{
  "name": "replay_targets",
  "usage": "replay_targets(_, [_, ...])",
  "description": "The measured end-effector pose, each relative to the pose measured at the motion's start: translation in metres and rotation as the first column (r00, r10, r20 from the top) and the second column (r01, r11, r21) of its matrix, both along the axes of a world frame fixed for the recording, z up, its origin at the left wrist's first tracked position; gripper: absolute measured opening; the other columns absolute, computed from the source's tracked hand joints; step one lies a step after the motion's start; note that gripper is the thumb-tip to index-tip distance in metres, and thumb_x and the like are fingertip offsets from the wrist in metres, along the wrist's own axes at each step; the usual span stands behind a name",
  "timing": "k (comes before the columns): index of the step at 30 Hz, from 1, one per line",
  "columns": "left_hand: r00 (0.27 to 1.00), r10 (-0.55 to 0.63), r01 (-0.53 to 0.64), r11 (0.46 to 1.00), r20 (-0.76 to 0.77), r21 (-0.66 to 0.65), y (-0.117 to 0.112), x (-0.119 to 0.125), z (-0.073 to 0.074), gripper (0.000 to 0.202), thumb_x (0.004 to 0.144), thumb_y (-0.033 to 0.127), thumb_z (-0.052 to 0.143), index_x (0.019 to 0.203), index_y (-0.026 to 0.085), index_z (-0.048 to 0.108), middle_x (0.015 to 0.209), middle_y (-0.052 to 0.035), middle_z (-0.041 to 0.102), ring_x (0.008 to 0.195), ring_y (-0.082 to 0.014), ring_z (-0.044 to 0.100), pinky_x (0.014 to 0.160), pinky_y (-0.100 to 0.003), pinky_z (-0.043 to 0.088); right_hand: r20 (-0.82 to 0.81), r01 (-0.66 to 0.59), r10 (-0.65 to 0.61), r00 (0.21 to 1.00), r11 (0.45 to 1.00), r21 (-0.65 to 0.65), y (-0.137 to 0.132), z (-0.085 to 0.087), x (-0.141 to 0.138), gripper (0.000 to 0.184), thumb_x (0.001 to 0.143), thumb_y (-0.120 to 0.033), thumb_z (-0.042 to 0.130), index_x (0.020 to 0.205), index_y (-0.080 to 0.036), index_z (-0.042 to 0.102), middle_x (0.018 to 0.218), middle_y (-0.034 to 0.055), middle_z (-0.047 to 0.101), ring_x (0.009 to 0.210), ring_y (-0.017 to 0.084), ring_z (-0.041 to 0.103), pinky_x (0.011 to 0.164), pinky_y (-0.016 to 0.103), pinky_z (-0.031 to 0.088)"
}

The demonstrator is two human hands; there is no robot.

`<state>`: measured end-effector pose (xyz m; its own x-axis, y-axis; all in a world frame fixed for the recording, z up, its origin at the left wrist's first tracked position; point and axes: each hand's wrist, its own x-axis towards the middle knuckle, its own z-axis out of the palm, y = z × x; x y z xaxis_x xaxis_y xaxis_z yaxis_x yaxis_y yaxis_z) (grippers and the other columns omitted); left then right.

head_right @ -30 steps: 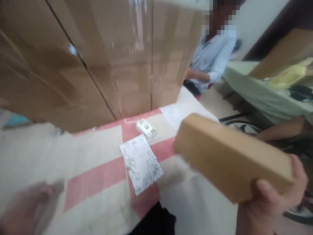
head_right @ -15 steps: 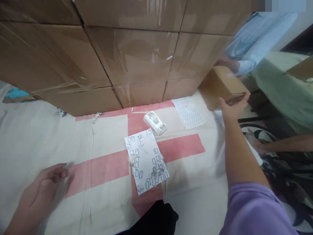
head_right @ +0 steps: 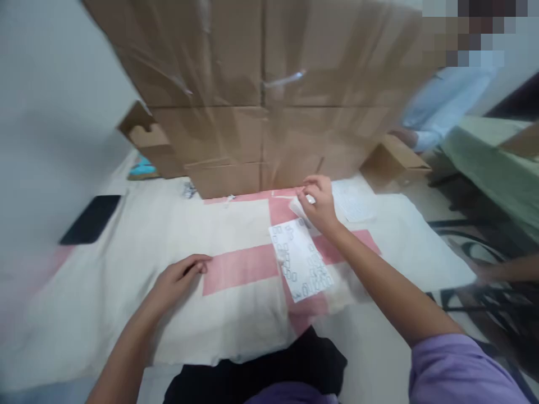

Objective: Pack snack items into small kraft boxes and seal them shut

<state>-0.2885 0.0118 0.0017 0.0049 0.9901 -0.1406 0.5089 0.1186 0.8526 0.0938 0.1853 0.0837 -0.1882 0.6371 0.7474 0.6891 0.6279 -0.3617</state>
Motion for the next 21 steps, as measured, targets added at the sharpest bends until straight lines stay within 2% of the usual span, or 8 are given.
replay_targets(3, [0.963, 0.016, -0.016, 1.0, 0.267, -0.001, 0.009, -0.036, 0.005, 0.036, 0.084, 0.05, 0.065, 0.104, 0.023, 0.078, 0.094, -0.0087, 0.076, 0.087, -0.026, 0.068, 0.072, -0.033, 0.054, 0.043, -0.328, 0.331, 0.943, 0.942, -0.062, -0.001, 0.017, -0.095, 0.036, 0.09, -0.027, 0.056, 0.056, -0.023, 0.047, 0.101, 0.0101, 0.066, 0.098, 0.024, 0.061, 0.089, 0.045, 0.051])
replay_targets(5, [0.909, 0.172, -0.203, 0.978, 0.379, 0.043, 0.023, -0.068, 0.005, 0.038, 0.077, 0.05, 0.074, 0.103, 0.022, 0.077, 0.101, -0.0113, 0.075, 0.093, -0.0267, 0.068, 0.069, -0.031, 0.053, 0.046, -0.504, 0.516, 0.855, 0.849, -0.156, -0.002, 0.018, -0.155, 0.032, 0.089, -0.024, 0.055, 0.057, -0.022, 0.049, 0.107, 0.0113, 0.065, 0.101, 0.023, 0.063, 0.089, 0.043, 0.053])
replay_targets(8, [0.759, 0.383, -0.502, 0.859, 0.527, 0.099, 0.065, -0.118, 0.002, 0.04, 0.073, 0.043, 0.081, 0.107, 0.023, 0.073, 0.119, -0.0112, 0.071, 0.104, -0.0266, 0.067, 0.075, -0.031, 0.055, -0.037, -0.617, 0.633, 0.773, 0.738, -0.274, 0.0, 0.009, -0.241, 0.013, 0.086, -0.027, 0.06, 0.074, -0.022, 0.061, 0.128, 0.014, 0.06, 0.12, 0.026, 0.06, 0.103, 0.044, 0.05])
replay_targets(9, [0.694, 0.434, -0.582, 0.808, 0.575, 0.094, 0.086, -0.134, 0.002, 0.04, 0.074, 0.039, 0.08, 0.11, 0.024, 0.071, 0.126, -0.0108, 0.068, 0.108, -0.0264, 0.066, 0.079, -0.033, 0.056, -0.085, -0.614, 0.62, 0.78, 0.734, -0.291, 0.004, 0.005, -0.268, 0.009, 0.084, -0.029, 0.062, 0.088, -0.021, 0.065, 0.137, 0.0154, 0.056, 0.129, 0.027, 0.056, 0.109, 0.046, 0.046])
replay_targets(12, [0.522, 0.546, -0.76, 0.646, 0.656, 0.067, 0.161, -0.172, 0.001, 0.045, 0.082, 0.026, 0.074, 0.126, 0.025, 0.062, 0.148, -0.0109, 0.053, 0.131, -0.0248, 0.055, 0.101, -0.036, 0.051, -0.29, -0.48, 0.396, 0.871, 0.811, -0.334, 0.03, -0.008, -0.342, 0.055, 0.081, -0.034, 0.065, 0.133, -0.02, 0.053, 0.158, 0.0172, 0.039, 0.149, 0.029, 0.037, 0.123, 0.05, 0.031])
replay_targets(14, [0.476, 0.563, -0.789, 0.612, 0.675, 0.046, 0.21, -0.191, 0.0, 0.055, 0.09, 0.026, 0.067, 0.142, 0.025, 0.049, 0.16, -0.0124, 0.039, 0.143, -0.0228, 0.045, 0.111, -0.036, 0.045, -0.451, -0.364, 0.16, 0.878, 0.835, -0.413, 0.057, -0.014, -0.379, 0.068, 0.085, -0.037, 0.06, 0.147, -0.019, 0.039, 0.162, 0.0167, 0.032, 0.153, 0.027, 0.029, 0.126, 0.051, 0.024])
replay_targets(17, [0.48, 0.535, -0.737, 0.675, 0.695, -0.01, 0.26, -0.214, -0.003, 0.063, 0.092, 0.032, 0.067, 0.149, 0.019, 0.043, 0.154, -0.0191, 0.044, 0.139, -0.0277, 0.049, 0.106, -0.041, 0.049, -0.598, -0.348, -0.071, 0.798, 0.757, -0.553, 0.102, -0.016, -0.409, 0.074, 0.089, -0.035, 0.053, 0.155, -0.016, 0.026, 0.162, 0.0178, 0.033, 0.15, 0.027, 0.034, 0.125, 0.051, 0.027])
replay_targets(21, [0.555, 0.435, -0.604, 0.797, 0.709, -0.016, 0.277, -0.228, -0.003, 0.052, 0.082, 0.031, 0.078, 0.131, 0.018, 0.064, 0.129, -0.0143, 0.066, 0.126, -0.0301, 0.06, 0.1, -0.042, 0.053, -0.559, -0.371, 0.009, 0.829, 0.757, -0.538, 0.13, -0.006, -0.43, 0.055, 0.087, -0.026, 0.053, 0.141, -0.013, 0.047, 0.148, 0.0157, 0.051, 0.137, 0.025, 0.049, 0.119, 0.043, 0.036])
